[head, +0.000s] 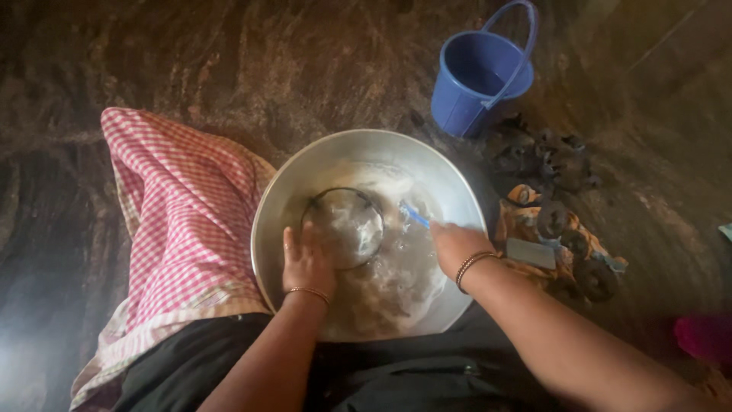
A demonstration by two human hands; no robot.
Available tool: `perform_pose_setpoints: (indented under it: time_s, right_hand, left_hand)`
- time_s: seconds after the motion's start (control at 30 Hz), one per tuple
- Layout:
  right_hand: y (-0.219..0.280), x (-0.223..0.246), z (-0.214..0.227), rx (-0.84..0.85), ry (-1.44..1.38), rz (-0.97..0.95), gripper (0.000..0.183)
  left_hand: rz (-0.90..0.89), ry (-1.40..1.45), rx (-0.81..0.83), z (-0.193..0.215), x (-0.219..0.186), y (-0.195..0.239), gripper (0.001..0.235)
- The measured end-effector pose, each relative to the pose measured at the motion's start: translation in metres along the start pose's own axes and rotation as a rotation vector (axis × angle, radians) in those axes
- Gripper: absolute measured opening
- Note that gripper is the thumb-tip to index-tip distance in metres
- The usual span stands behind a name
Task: The person sits on the floor and washes several small metal tools in a basin of soapy water using a blue toothbrush. They scrub each tool, rinse it in the basin, and place it on the floor beside them.
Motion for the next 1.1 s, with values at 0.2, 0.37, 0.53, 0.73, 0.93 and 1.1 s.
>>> perform_pose_setpoints:
  time_s: [0.2, 0.37, 0.53, 0.73, 0.93, 1.1]
  right_hand:
    - [0.012, 0.049, -0.017, 0.109, -0.09, 0.198, 0.05]
    - [0.007, 0.01, -0.002, 0.091, -0.06, -0.018, 0.035]
    - [0.011, 0.02, -0.007, 0.061, -0.064, 0.062, 0.037]
    - [0.011, 0.011, -0.008, 0.051, -0.058, 0.036, 0.037]
    - [0.027, -0.005, 0.001, 0.004, -0.136, 0.051, 0.039]
    - [0.045, -0.034, 0.022, -0.261, -0.514, 0.041, 0.043]
  left_hand:
    - [-0.521, 0.461, -0.085, -0.015, -0.088, 0.007, 0.07]
    - [-0.138, 0.048, 0.051, -0.004, -0.023, 0.004, 0.054]
    - [-0.203, -0.032, 0.016, 0.015, -0.04, 0.02, 0.045]
    - [-0.332, 0.272, -0.094, 0.025, -0.046, 0.026, 0.041]
    - [-0.265, 0.414, -0.057, 0.077, -0.038, 0.057, 0.024]
    - [-0.179, 0.995, -0.257, 0.123, -0.01, 0.086, 0.032]
Point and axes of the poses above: each hand's wrist, its own y-axis away from the middle knuckle, its own z-axis out of the back of the hand, x = y × z, the point moved 10 cm from there along -y, towards the middle knuckle, and after that the axes turned 6 degrees about x, right-handed, at the moved point
